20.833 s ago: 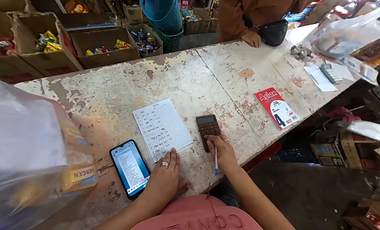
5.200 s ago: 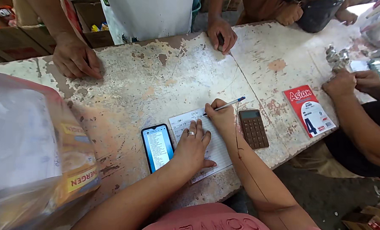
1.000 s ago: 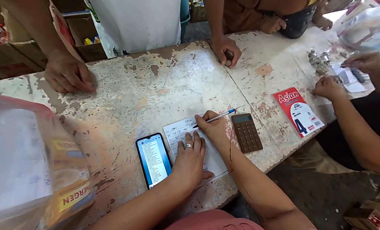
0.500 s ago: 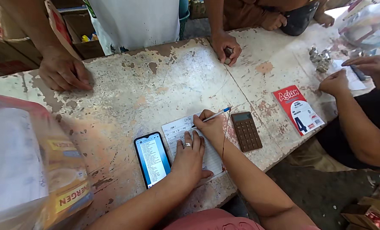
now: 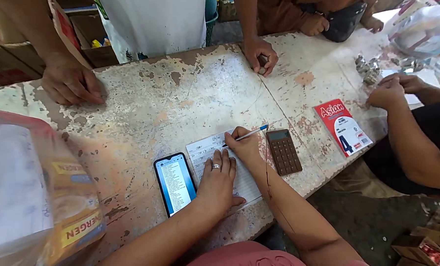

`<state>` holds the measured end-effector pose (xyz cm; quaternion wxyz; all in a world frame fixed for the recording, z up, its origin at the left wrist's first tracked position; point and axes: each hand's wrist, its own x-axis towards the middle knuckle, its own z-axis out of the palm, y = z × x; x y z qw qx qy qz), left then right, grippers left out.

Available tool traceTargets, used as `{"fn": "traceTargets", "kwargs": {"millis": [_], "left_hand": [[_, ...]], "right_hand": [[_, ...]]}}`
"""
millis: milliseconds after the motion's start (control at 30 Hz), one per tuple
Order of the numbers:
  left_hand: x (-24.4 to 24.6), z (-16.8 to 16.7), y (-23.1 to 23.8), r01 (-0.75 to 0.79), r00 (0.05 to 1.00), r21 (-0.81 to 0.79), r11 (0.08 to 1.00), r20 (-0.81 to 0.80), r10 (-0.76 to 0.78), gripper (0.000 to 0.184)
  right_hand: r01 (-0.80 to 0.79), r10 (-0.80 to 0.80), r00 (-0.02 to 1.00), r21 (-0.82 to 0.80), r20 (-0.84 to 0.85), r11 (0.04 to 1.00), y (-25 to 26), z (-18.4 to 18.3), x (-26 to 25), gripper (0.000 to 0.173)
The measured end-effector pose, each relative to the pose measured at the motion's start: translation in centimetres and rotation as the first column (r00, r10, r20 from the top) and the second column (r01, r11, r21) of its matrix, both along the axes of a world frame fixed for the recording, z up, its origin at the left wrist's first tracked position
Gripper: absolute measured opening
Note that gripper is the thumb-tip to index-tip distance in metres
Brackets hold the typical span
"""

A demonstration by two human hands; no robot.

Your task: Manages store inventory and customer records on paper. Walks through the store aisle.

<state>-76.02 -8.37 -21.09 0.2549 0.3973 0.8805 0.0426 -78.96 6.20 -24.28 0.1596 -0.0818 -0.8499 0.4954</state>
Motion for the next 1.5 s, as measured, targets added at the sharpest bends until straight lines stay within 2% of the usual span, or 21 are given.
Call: {"fn": "traceTargets", "kwargs": {"millis": [333,500,667,733,867,1067,1167,1500], "left_hand": [[0.0,-0.3,0.0,0.002,1.0,0.01,1.0,0.012,-0.002,0.119],[0.0,-0.2,0.0,0.01,1.0,-0.003,1.0,0.012,-0.01,0.118],[0.0,-0.1,0.0,0.009,1.0,-0.003,1.0,0.013,-0.009,0.119],[0.0,-0.1,0.0,0.009,1.0,-0.004,1.0,0.01,-0.009,0.119],[0.0,-0.1,0.0,0.014,1.0,-0.009,1.0,0.01,-0.014,0.118],[-0.1,-0.2,-0.1,0.025,1.0,0.002,1.0,-0.002,-0.025,0.117],[-0.1,-0.2,0.0,0.016,1.0,0.005,1.0,0.012,-0.016,0.118],[-0.1,-0.1,0.1,0.014,1.0,-0.002,1.0,0.007,-0.014,0.119]], "right_hand": [[-0.032,0.033,0.999,-0.031,0.036,0.999,0.6,-0.3,-0.4,0.032],[0.0,0.001,0.999,-0.021,0.038,1.0,0.7,-0.1,-0.5,0.032],[-0.013,0.01,0.999,0.122,0.032,0.992,0.3,-0.2,0.1,0.032],[-0.009,0.005,0.999,0.101,0.041,0.995,0.6,-0.3,-0.3,0.032],[0.003,0.002,0.997,-0.053,0.077,0.999,0.9,0.3,0.7,0.03],[-0.009,0.009,0.993,0.003,0.121,1.0,0.9,0.4,1.0,0.033],[-0.004,0.004,1.0,0.007,0.028,1.0,1.2,-0.3,-0.6,0.032],[0.009,-0.01,0.998,0.018,0.056,1.0,1.1,-0.1,0.1,0.033]]}}
